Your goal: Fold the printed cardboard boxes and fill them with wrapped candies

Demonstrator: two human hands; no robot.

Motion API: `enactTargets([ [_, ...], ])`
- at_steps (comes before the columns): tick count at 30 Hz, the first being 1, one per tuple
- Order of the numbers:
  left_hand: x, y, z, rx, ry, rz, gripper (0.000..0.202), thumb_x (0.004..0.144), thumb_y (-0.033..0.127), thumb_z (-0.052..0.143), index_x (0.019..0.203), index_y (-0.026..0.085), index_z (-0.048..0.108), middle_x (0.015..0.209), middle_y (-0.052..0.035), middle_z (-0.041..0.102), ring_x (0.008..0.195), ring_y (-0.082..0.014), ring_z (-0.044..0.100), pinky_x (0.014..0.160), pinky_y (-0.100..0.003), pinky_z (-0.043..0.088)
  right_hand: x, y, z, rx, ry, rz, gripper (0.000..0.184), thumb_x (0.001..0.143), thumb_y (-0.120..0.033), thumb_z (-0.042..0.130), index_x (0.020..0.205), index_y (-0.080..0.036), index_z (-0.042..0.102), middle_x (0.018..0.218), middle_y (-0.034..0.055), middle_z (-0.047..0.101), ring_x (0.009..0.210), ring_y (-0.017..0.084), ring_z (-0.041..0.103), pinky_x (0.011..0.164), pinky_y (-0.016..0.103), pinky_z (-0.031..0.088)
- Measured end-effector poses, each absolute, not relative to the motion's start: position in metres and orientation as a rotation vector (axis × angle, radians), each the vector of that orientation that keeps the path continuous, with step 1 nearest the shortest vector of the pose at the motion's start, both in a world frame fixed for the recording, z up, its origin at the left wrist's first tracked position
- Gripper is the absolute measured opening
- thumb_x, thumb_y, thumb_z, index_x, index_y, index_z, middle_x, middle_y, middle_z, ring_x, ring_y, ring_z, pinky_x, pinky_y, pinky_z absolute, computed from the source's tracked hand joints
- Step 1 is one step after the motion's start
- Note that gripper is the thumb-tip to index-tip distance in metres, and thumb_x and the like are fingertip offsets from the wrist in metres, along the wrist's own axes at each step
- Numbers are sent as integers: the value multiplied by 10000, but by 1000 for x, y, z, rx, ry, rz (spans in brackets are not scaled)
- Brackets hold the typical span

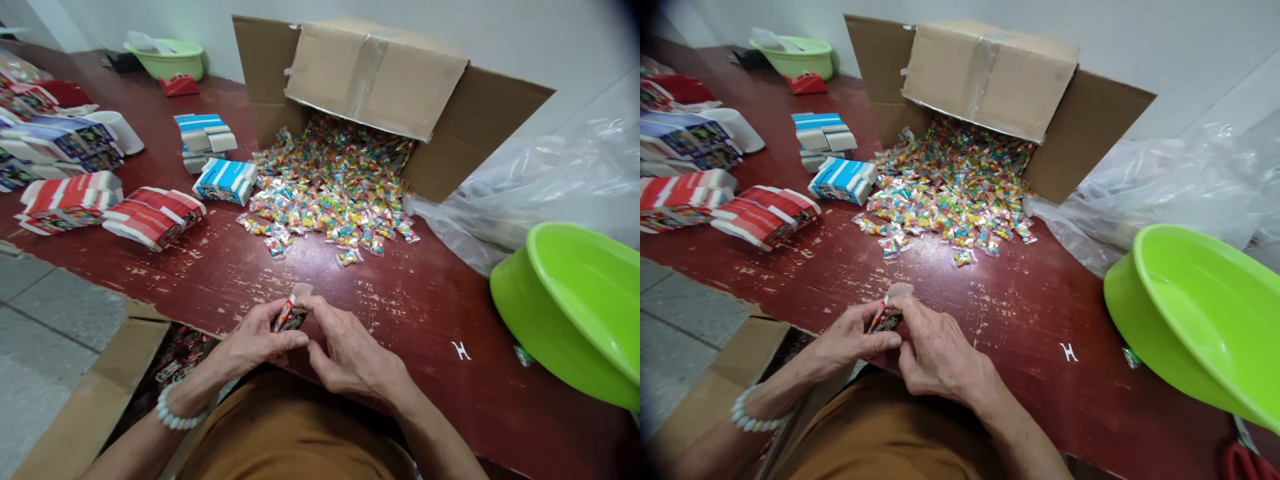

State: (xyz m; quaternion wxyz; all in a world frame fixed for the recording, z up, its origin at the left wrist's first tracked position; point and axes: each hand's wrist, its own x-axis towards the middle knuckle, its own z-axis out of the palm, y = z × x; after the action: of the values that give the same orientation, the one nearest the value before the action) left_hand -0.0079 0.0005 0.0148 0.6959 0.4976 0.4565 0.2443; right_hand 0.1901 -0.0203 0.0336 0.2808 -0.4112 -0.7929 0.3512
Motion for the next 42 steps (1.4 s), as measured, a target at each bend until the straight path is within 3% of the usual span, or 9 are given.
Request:
enactTargets([
  [2,-6,-1,19,1106,1085,560,422,764,485,770,1001,143,699,735,-17,693,623,-149,622,571,-234,506,188,-17,25,-1054,-1859,958,430,838,-96,528,1247,-231,541,1137,82,680,988,200,659,866,338,513],
  [7,5,-6,25,941,1146,631,423,729,526,786,872,142,682,708,-21,693,555,-144,645,545,-248,548,182,-10,9,-1216,-1394,1348,456,879,-312,634,1312,-221,521,769,-12,618,594,131,552,555,251,471],
  [13,10,-4,25,951,1166,659,402,685,484,846,807,139,681,632,19,643,484,-122,639,485,-222,560,179,-12,10,-1247,-1409,874,497,773,-232,715,1249,-243,572,1187,79,574,708,115,527,632,263,494],
  [18,9,-2,22,857,1047,664,442,705,542,822,787,129,688,618,-11,676,406,-127,626,389,-201,502,182,-8,13,-1076,-1244,1525,354,824,-395,702,1117,-200,664,881,20,631,640,118,550,612,260,491],
  [22,12,-4,15,840,923,633,370,761,468,808,886,138,695,776,-57,742,618,-174,720,569,-244,583,177,-6,8,-1062,-1079,1527,252,850,-428,677,876,-178,700,791,-1,626,532,84,482,503,226,413],
  [27,14,-8,-1,1067,1033,912,390,835,355,760,1151,211,582,1122,-73,720,1026,-219,697,882,-343,591,181,-4,8,-1226,-1191,1166,250,870,-381,641,758,-166,699,745,12,650,671,136,569,635,252,467],
  [30,15,-11,-1,1147,1138,1096,601,805,319,784,1306,257,456,1183,-77,698,1023,-231,705,859,-376,603,180,-5,9,-1240,-1191,1197,205,880,-364,627,914,-175,701,753,-1,672,689,141,601,665,255,488],
  [33,17,-12,9,1186,1135,1079,666,818,313,766,1391,267,429,1275,-100,680,1084,-241,697,919,-362,576,175,-7,7,-1231,-1024,1275,424,841,-346,685,1226,-214,567,753,-38,663,660,134,614,635,244,502],
  [42,16,-10,24,954,1031,1001,343,801,358,785,1055,209,608,925,-31,727,845,-178,682,769,-268,557,167,-9,0,-1114,-923,1328,282,805,-434,749,957,-203,691,805,1,685,696,137,602,650,247,501],
])
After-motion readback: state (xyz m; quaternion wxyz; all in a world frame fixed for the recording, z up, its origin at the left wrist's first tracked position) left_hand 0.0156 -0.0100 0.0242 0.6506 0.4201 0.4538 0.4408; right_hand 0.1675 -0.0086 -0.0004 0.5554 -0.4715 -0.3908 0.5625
